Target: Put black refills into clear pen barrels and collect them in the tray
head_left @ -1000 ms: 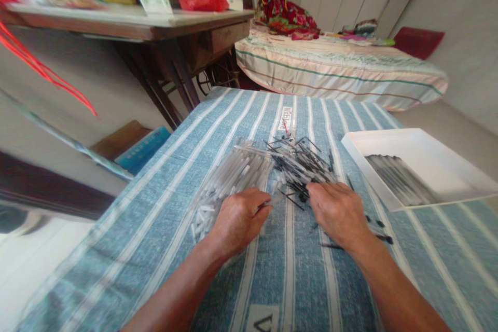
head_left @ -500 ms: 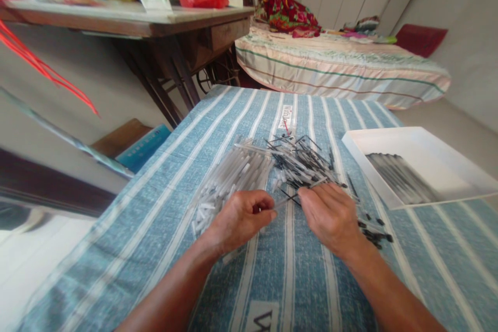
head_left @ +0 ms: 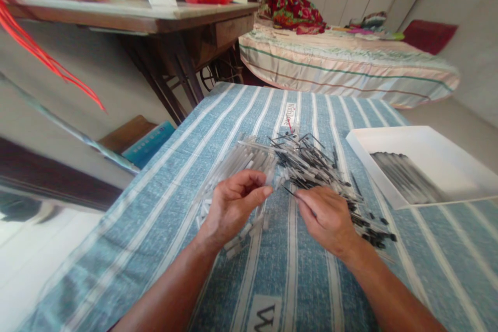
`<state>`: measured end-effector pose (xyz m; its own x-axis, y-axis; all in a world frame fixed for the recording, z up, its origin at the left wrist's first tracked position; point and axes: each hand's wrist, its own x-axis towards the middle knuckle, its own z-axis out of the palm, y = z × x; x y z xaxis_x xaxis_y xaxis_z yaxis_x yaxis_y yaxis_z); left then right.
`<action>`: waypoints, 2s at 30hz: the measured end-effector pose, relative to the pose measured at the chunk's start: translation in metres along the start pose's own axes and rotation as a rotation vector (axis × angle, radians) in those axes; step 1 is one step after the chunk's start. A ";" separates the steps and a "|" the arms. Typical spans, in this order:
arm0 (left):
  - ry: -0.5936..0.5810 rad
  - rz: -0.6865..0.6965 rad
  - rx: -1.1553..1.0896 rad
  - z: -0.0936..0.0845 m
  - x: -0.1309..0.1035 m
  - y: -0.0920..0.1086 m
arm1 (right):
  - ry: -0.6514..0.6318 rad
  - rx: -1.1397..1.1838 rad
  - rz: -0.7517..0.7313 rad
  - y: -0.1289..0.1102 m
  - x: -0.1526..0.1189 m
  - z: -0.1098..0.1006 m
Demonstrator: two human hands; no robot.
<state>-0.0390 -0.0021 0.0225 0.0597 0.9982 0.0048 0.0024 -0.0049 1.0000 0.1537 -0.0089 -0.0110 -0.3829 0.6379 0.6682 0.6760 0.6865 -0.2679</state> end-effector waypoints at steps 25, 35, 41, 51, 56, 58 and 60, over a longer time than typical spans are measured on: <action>0.051 0.034 -0.091 -0.002 0.003 0.003 | -0.489 -0.181 0.265 0.010 0.004 -0.014; -0.075 0.050 -0.009 0.003 0.001 0.001 | -0.638 -0.387 0.287 0.026 0.000 -0.015; -0.117 0.009 0.000 0.003 0.000 0.000 | -0.722 -0.498 0.314 0.014 0.009 0.003; -0.299 -0.014 0.035 0.002 -0.002 -0.004 | -0.376 0.190 0.405 0.022 0.008 -0.012; -0.437 -0.091 0.079 0.004 -0.005 -0.003 | -0.257 0.851 0.695 0.018 0.003 -0.018; -0.477 -0.115 0.073 0.004 -0.006 -0.005 | -0.204 0.961 0.700 0.017 0.003 -0.019; -0.510 -0.119 0.068 0.004 -0.007 -0.007 | -0.159 1.016 0.662 0.016 0.003 -0.020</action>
<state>-0.0351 -0.0092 0.0154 0.5332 0.8363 -0.1278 0.1023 0.0862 0.9910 0.1761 -0.0026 0.0010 -0.2719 0.9543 0.1242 -0.0022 0.1284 -0.9917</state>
